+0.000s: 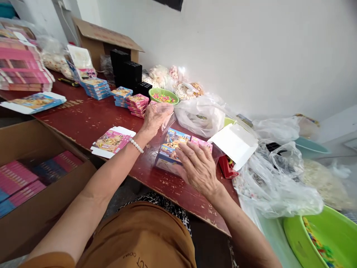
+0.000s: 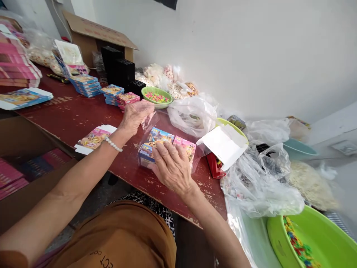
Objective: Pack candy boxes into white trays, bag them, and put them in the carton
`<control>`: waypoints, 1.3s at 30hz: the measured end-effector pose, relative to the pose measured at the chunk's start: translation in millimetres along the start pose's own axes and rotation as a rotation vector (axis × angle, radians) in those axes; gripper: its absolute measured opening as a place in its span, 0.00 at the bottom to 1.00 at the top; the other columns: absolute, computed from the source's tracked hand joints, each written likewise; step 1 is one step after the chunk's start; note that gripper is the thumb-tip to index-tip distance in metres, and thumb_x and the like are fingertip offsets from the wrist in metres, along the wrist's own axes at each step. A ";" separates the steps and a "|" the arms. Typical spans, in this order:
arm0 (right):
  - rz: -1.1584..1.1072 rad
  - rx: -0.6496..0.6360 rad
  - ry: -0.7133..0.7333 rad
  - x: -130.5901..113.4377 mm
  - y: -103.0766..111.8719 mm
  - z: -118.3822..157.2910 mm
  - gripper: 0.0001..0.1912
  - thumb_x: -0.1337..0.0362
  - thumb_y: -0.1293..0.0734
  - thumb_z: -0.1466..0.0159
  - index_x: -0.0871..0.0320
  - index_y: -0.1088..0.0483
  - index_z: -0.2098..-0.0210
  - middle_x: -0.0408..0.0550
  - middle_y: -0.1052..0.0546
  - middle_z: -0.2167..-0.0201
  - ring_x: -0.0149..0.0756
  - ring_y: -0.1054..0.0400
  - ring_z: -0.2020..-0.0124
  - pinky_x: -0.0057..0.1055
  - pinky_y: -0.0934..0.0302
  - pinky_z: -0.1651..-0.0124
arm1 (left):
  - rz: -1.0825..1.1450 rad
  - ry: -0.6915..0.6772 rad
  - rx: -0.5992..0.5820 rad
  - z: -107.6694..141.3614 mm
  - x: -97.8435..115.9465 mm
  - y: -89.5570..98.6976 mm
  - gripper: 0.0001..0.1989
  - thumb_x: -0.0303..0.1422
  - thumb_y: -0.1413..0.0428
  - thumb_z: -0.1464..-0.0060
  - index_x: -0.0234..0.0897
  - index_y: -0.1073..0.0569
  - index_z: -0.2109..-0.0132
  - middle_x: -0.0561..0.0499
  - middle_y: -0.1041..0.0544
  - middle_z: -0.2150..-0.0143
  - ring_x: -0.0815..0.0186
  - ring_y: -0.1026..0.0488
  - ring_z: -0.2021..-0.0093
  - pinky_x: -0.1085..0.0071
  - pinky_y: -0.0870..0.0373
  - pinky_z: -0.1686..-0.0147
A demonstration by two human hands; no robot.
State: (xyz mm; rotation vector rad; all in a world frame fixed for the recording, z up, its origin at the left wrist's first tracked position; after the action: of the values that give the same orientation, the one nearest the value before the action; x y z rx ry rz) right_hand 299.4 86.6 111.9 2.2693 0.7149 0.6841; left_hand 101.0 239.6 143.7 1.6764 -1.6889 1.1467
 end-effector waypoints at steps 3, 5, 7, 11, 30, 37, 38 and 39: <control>-0.122 -0.332 -0.112 16.6 -37.6 -2.4 0.42 0.37 0.37 0.26 0.55 0.39 0.23 0.59 0.37 0.22 0.62 0.46 0.21 0.66 0.51 0.21 | 0.073 -0.070 0.010 0.3 12.0 -3.4 0.09 0.38 0.33 0.47 0.38 0.18 0.69 0.50 0.19 0.68 0.65 0.24 0.66 0.69 0.25 0.62; -0.211 -0.465 -0.162 31.6 -52.8 -2.9 0.49 0.32 0.39 0.28 0.58 0.45 0.20 0.62 0.44 0.19 0.64 0.51 0.18 0.69 0.51 0.21 | 0.079 -0.066 0.031 0.9 14.3 -1.7 0.09 0.37 0.33 0.45 0.38 0.18 0.70 0.51 0.19 0.70 0.67 0.25 0.69 0.70 0.26 0.64; -0.270 -0.539 -0.167 41.7 -61.0 -1.2 0.53 0.31 0.39 0.29 0.60 0.48 0.19 0.64 0.49 0.18 0.64 0.55 0.17 0.68 0.51 0.21 | 0.081 -0.053 0.029 -0.3 15.4 -0.2 0.11 0.37 0.33 0.43 0.38 0.19 0.72 0.51 0.19 0.71 0.67 0.25 0.69 0.70 0.26 0.64; -0.310 -0.570 -0.155 47.4 -67.1 4.5 0.53 0.33 0.38 0.29 0.58 0.52 0.18 0.63 0.52 0.18 0.64 0.59 0.17 0.67 0.53 0.20 | 0.121 -0.018 -0.014 -3.3 20.9 0.3 0.14 0.40 0.31 0.44 0.37 0.19 0.73 0.49 0.19 0.71 0.66 0.23 0.69 0.71 0.25 0.64; -0.407 0.050 -0.057 27.9 -7.8 -75.6 0.22 0.57 0.38 0.22 0.55 0.27 0.33 0.61 0.22 0.34 0.50 0.27 0.31 0.56 0.30 0.31 | 0.068 0.025 -0.245 3.6 44.7 13.2 0.33 0.64 0.36 0.50 0.34 0.19 0.67 0.41 0.17 0.63 0.58 0.19 0.65 0.64 0.21 0.62; -0.418 0.357 0.038 32.1 -7.6 -144.9 0.14 0.66 0.39 0.22 0.53 0.22 0.47 0.54 0.16 0.46 0.42 0.21 0.44 0.46 0.25 0.39 | -0.137 -0.108 -0.373 -0.8 55.4 13.1 0.34 0.67 0.44 0.44 0.37 0.25 0.70 0.48 0.23 0.70 0.58 0.23 0.65 0.62 0.26 0.57; -0.403 0.357 0.038 34.3 -10.5 -150.0 0.13 0.66 0.38 0.23 0.53 0.22 0.48 0.53 0.16 0.47 0.42 0.21 0.45 0.46 0.24 0.40 | -0.160 -0.105 -0.404 -1.7 54.9 13.6 0.35 0.68 0.45 0.44 0.37 0.26 0.71 0.49 0.24 0.71 0.58 0.24 0.66 0.62 0.27 0.58; -0.380 0.357 0.040 35.8 -13.2 -153.9 0.13 0.67 0.38 0.23 0.53 0.21 0.48 0.54 0.16 0.47 0.42 0.22 0.46 0.46 0.24 0.41 | -0.182 -0.095 -0.423 -2.6 53.9 14.7 0.36 0.69 0.45 0.44 0.37 0.26 0.71 0.49 0.24 0.72 0.59 0.25 0.66 0.62 0.27 0.58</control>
State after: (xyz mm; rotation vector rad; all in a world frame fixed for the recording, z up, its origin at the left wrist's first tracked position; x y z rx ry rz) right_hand 224.0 183.2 212.4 2.3350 1.3341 0.4447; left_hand 79.6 210.4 186.3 1.5895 -1.6531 0.5828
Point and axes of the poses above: each hand's wrist, its own z-axis away from the middle knuckle, its own y-axis out of the back of the hand, x = y × z, the point moved 4 cm from there along -z, towards the middle knuckle
